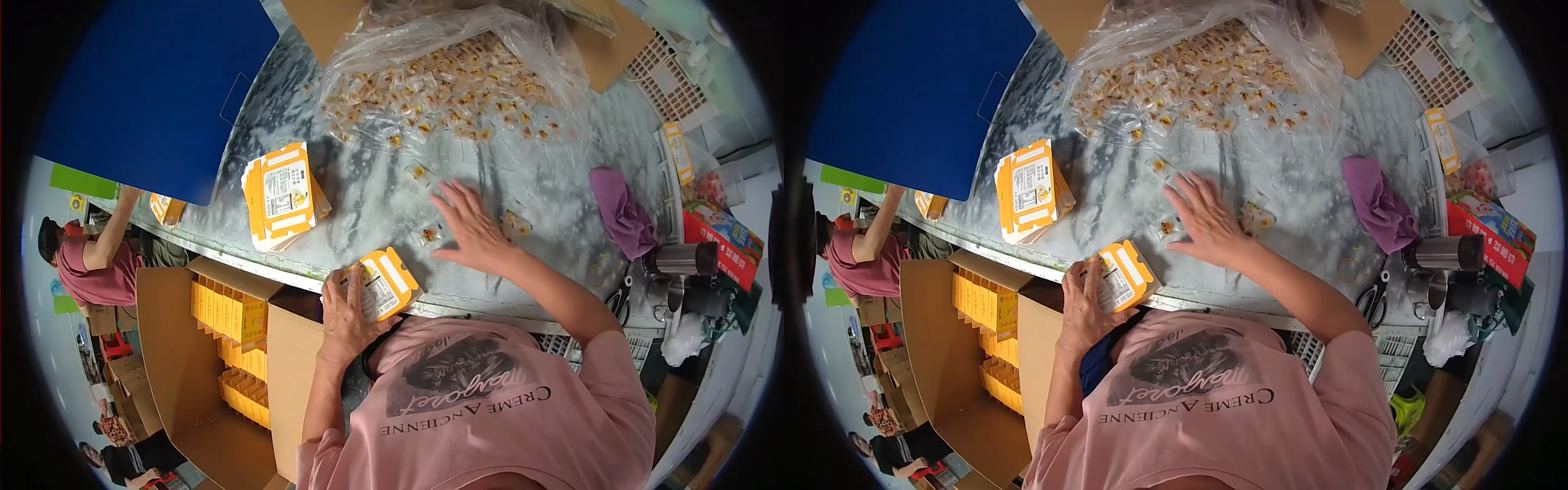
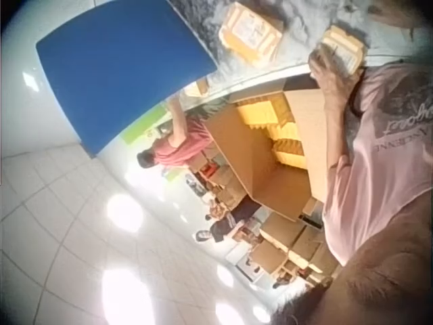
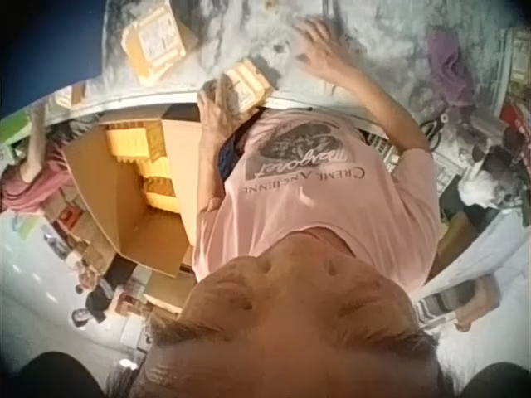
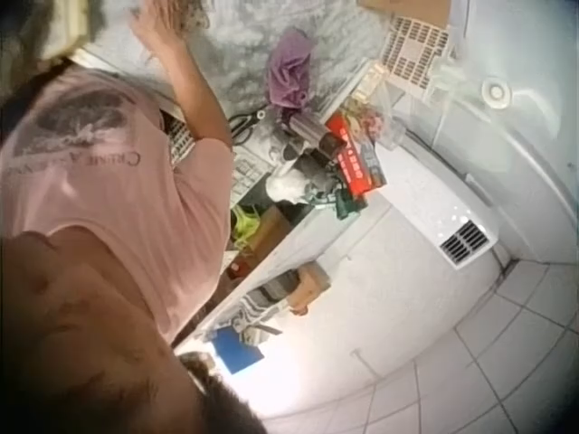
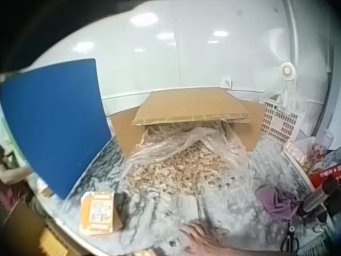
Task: Packing small yellow-packaged items from a large bag into small individual boxes and then into a larger carton.
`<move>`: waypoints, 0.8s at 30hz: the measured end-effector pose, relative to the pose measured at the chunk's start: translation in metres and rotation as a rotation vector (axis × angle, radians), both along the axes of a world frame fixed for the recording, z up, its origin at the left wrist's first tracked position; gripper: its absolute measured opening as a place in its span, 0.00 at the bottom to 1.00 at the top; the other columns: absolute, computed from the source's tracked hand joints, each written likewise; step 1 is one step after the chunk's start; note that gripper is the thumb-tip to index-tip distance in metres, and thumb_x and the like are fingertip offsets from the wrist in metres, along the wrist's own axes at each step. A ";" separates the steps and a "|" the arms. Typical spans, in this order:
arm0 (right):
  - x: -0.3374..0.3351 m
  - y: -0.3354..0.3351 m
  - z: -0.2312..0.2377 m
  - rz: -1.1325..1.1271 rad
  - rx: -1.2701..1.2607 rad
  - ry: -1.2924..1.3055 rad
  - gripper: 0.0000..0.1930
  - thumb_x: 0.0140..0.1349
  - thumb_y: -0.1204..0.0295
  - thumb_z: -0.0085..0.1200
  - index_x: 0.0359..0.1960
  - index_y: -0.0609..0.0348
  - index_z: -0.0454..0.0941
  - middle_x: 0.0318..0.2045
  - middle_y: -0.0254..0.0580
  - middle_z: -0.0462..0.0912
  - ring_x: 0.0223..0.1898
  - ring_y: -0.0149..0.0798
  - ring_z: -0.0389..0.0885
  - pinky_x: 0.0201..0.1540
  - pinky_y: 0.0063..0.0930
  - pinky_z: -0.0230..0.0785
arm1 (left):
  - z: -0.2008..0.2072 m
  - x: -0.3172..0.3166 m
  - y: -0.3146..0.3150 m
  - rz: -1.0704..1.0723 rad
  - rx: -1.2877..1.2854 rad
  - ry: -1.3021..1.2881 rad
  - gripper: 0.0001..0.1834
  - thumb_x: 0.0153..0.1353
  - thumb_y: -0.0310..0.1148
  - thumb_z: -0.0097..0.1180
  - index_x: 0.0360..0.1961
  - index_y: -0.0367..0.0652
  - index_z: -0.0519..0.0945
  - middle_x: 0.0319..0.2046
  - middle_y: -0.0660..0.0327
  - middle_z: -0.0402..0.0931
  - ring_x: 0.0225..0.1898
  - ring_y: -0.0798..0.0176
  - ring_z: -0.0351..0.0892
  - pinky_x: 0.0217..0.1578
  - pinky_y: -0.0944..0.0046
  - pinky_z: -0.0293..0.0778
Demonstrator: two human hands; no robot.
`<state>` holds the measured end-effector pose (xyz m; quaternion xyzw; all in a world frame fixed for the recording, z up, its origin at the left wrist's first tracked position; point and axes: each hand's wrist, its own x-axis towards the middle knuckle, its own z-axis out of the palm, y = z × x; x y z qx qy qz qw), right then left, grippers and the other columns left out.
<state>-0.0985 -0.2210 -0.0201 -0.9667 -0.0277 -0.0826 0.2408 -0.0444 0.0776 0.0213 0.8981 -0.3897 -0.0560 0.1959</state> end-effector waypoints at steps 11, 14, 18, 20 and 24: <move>0.129 -0.022 -0.039 -0.165 -0.254 0.043 0.58 0.56 0.31 0.50 0.75 0.61 0.43 0.74 0.67 0.37 0.76 0.67 0.30 0.74 0.60 0.23 | -0.004 -0.001 -0.003 0.006 0.008 -0.005 0.61 0.34 0.50 0.79 0.68 0.33 0.62 0.58 0.38 0.62 0.61 0.36 0.61 0.61 0.42 0.63; 0.133 -0.017 -0.034 -0.169 -0.253 0.077 0.52 0.60 0.34 0.47 0.73 0.63 0.51 0.74 0.66 0.41 0.76 0.65 0.34 0.75 0.59 0.24 | -0.002 0.000 -0.004 0.023 0.041 0.024 0.62 0.33 0.50 0.79 0.68 0.33 0.61 0.58 0.39 0.61 0.61 0.36 0.60 0.61 0.42 0.63; 0.112 0.004 -0.042 -0.151 -0.246 0.055 0.36 0.68 0.48 0.46 0.70 0.60 0.60 0.72 0.61 0.50 0.75 0.59 0.43 0.75 0.56 0.29 | -0.003 -0.002 -0.004 0.016 0.021 0.008 0.63 0.34 0.50 0.79 0.69 0.33 0.61 0.58 0.39 0.60 0.61 0.36 0.61 0.61 0.42 0.63; 0.093 0.016 -0.055 -0.132 -0.248 -0.034 0.29 0.68 0.59 0.50 0.68 0.57 0.65 0.68 0.58 0.58 0.71 0.58 0.52 0.74 0.57 0.34 | -0.004 0.001 -0.007 0.012 0.020 0.013 0.64 0.32 0.49 0.80 0.69 0.35 0.59 0.57 0.38 0.60 0.60 0.36 0.61 0.61 0.42 0.63; 0.046 0.046 -0.049 -0.098 -0.218 -0.084 0.30 0.64 0.63 0.56 0.66 0.56 0.66 0.61 0.55 0.64 0.66 0.57 0.58 0.73 0.58 0.40 | -0.003 -0.003 -0.009 0.019 0.028 0.016 0.62 0.35 0.49 0.80 0.69 0.35 0.60 0.58 0.40 0.60 0.60 0.37 0.61 0.60 0.43 0.64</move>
